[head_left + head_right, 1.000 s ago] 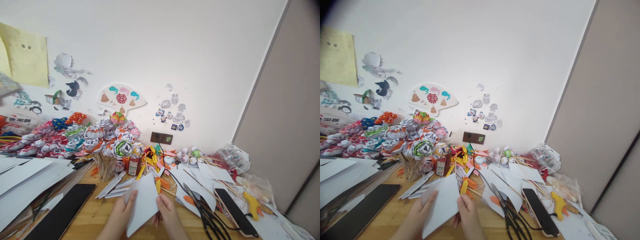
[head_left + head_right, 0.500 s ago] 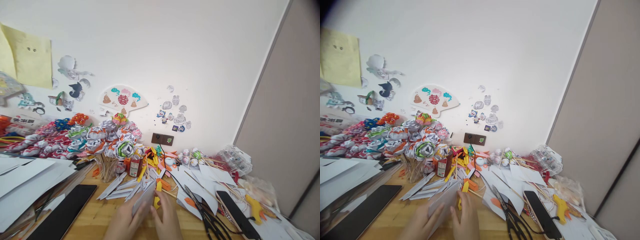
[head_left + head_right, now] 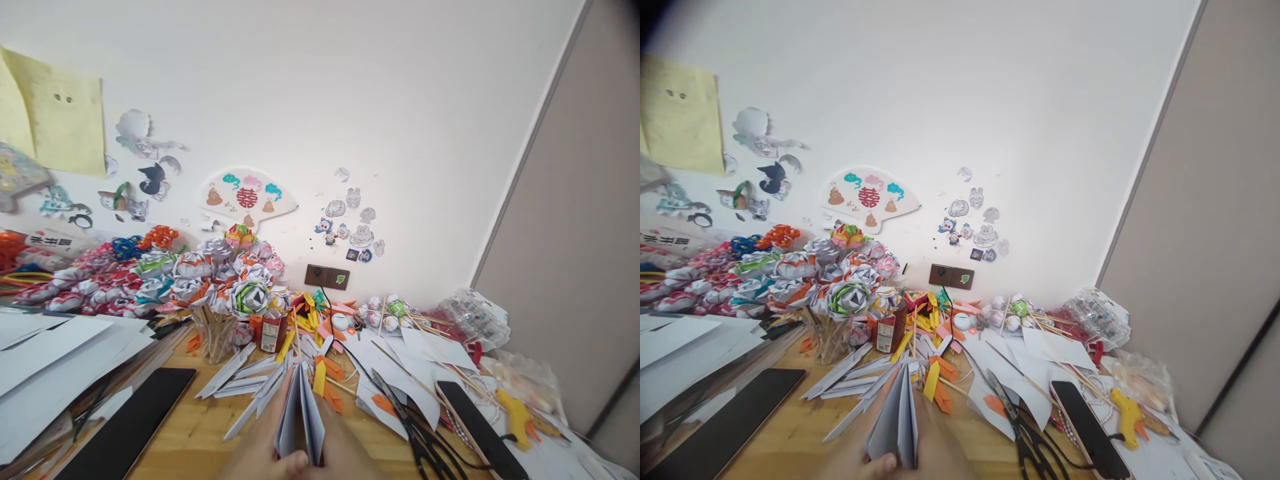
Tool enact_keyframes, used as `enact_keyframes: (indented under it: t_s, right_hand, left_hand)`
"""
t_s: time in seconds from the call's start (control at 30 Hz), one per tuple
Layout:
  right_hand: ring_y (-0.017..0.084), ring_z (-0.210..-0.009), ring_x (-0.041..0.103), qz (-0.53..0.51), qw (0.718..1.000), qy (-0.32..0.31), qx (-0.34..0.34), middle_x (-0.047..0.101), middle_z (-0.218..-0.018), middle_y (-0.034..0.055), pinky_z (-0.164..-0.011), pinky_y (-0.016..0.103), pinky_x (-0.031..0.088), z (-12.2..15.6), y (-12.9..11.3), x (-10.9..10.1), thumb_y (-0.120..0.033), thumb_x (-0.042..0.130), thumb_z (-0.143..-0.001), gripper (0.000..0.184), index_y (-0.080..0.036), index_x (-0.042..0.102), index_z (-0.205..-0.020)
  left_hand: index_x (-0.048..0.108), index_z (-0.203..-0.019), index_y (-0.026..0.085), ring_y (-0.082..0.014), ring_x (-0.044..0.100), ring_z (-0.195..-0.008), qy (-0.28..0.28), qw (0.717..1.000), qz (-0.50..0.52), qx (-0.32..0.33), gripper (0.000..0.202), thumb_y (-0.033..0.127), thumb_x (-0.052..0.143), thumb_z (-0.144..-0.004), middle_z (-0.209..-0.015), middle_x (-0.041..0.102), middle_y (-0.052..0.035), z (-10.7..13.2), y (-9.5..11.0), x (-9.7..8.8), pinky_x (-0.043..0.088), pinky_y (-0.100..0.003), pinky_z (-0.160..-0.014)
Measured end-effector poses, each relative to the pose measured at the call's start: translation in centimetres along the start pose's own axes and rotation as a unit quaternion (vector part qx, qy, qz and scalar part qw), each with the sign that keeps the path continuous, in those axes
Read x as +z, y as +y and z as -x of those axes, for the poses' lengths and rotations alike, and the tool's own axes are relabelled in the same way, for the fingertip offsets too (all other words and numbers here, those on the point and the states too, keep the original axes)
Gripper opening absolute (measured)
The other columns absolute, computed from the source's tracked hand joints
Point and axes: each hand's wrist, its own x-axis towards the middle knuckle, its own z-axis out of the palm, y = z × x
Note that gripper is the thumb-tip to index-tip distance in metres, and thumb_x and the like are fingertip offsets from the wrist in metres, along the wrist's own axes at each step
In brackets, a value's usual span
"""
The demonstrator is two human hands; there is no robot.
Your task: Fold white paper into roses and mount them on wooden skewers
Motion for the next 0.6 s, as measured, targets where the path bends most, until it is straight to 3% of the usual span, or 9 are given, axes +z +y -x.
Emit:
enact_keyframes:
  t_s: [0.1,0.23,0.37,0.5,0.6]
  right_hand:
    - [0.027,-0.123,0.047,0.024,1.0,-0.019,0.005,0.054,-0.132,0.0091,-0.103,0.04,0.034,0.0,0.3,-0.1,-0.018,0.055,-0.077,0.057,-0.023,0.046,-0.134]
    - [0.026,-0.126,0.044,0.073,0.994,0.044,0.071,0.053,-0.133,0.0124,-0.107,0.042,0.029,0.0,2.6,-0.1,-0.009,0.044,-0.076,0.057,-0.017,0.047,-0.133]
    - [0.028,-0.128,0.041,0.069,0.986,0.108,0.104,0.05,-0.134,0.0138,-0.108,0.046,0.026,-0.2,4.0,-0.2,-0.01,0.047,-0.074,0.057,-0.014,0.048,-0.131]
    - [0.031,-0.122,0.047,0.052,0.981,0.097,0.161,0.055,-0.128,0.0173,-0.106,0.048,0.03,-0.1,4.3,-0.2,-0.013,0.051,-0.073,0.05,-0.011,0.055,-0.124]
    - [0.03,-0.123,0.046,0.041,0.983,0.113,0.141,0.055,-0.129,0.0161,-0.104,0.047,0.032,-0.1,4.7,-0.3,-0.027,0.05,-0.082,0.045,-0.013,0.055,-0.124]
  left_hand:
    - [0.008,-0.147,0.025,-0.028,0.021,-0.138,0.003,0.999,-0.007,-0.032,0.081,0.059,0.045,-0.083,-0.153,0.018,-0.0101,-0.2,0.3,-0.2,0.024,-0.048,-0.109]
    - [0.029,-0.142,0.02,-0.0228,0.027,-0.136,0.028,0.996,-0.014,-0.083,0.054,0.041,0.032,-0.093,-0.149,0.031,-0.0078,-0.8,1.4,-1.2,0.027,-0.043,-0.108]
    - [0.041,-0.136,0.016,-0.0207,0.039,-0.132,0.035,0.994,-0.055,-0.083,0.047,0.031,0.028,-0.094,-0.143,0.044,-0.0089,-1.5,2.1,-2.0,0.031,-0.04,-0.107]
    - [0.046,-0.134,0.019,-0.0205,0.046,-0.126,0.011,0.992,-0.106,-0.066,0.045,0.025,0.033,-0.092,-0.136,0.052,-0.0061,-1.6,1.5,-1.7,0.034,-0.039,-0.106]
    - [0.047,-0.133,0.021,-0.0186,0.049,-0.124,0.015,0.991,-0.132,-0.029,0.044,0.025,0.032,-0.092,-0.135,0.053,-0.0049,-1.4,1.0,-1.5,0.036,-0.035,-0.104]
